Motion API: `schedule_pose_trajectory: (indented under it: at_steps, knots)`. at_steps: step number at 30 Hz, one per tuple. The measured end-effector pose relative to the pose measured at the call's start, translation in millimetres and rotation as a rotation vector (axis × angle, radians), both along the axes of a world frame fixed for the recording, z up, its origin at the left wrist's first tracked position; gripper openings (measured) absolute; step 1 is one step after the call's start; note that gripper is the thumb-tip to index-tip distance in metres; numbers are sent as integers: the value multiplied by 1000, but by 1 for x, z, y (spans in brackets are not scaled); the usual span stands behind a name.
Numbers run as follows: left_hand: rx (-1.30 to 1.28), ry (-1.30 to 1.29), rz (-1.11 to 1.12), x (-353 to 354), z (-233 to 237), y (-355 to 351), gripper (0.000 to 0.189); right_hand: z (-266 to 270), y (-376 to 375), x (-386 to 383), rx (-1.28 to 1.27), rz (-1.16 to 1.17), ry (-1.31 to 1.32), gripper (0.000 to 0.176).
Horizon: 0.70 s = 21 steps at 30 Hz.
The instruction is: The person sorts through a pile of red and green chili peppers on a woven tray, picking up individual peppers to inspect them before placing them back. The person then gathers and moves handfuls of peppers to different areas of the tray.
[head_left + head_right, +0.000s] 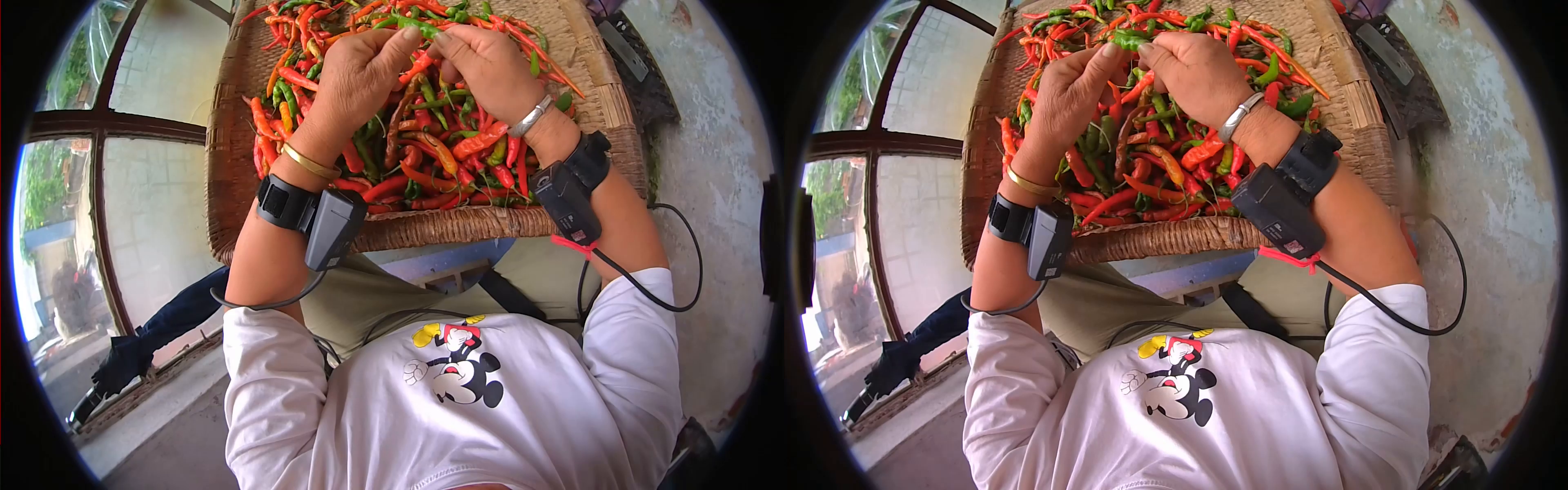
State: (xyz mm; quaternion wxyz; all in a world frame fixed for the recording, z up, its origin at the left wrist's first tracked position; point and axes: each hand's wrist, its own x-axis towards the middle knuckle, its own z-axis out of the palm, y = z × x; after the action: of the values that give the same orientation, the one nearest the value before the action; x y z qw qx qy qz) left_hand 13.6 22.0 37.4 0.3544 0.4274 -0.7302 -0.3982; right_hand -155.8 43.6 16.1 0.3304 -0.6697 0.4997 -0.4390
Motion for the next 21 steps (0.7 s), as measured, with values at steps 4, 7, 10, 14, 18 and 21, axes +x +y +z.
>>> schedule_pose_trajectory:
  at_steps: [4, 7, 10, 14, 18, 21]
  knots:
    - [216, 106, 21, 5, -1, -3, 36, 0, 4, 4, -452, 91, 485, 29]
    - [248, 55, -82, 8, 0, -7, 30, -2, 7, 5, -470, 198, 561, 30]
    - [407, 158, -44, 17, 8, -13, 26, 6, 9, 9, -296, 131, 282, 32]
    - [462, 747, 154, 40, -1, -54, 27, 4, 1, 0, -233, -34, 113, 34]
    - [341, 307, 230, 41, 3, -45, 27, -4, -4, -2, -189, -20, 144, 27]
    - [-304, -628, -189, 28, -7, -29, 16, -5, -1, 2, -183, 35, 161, 24]
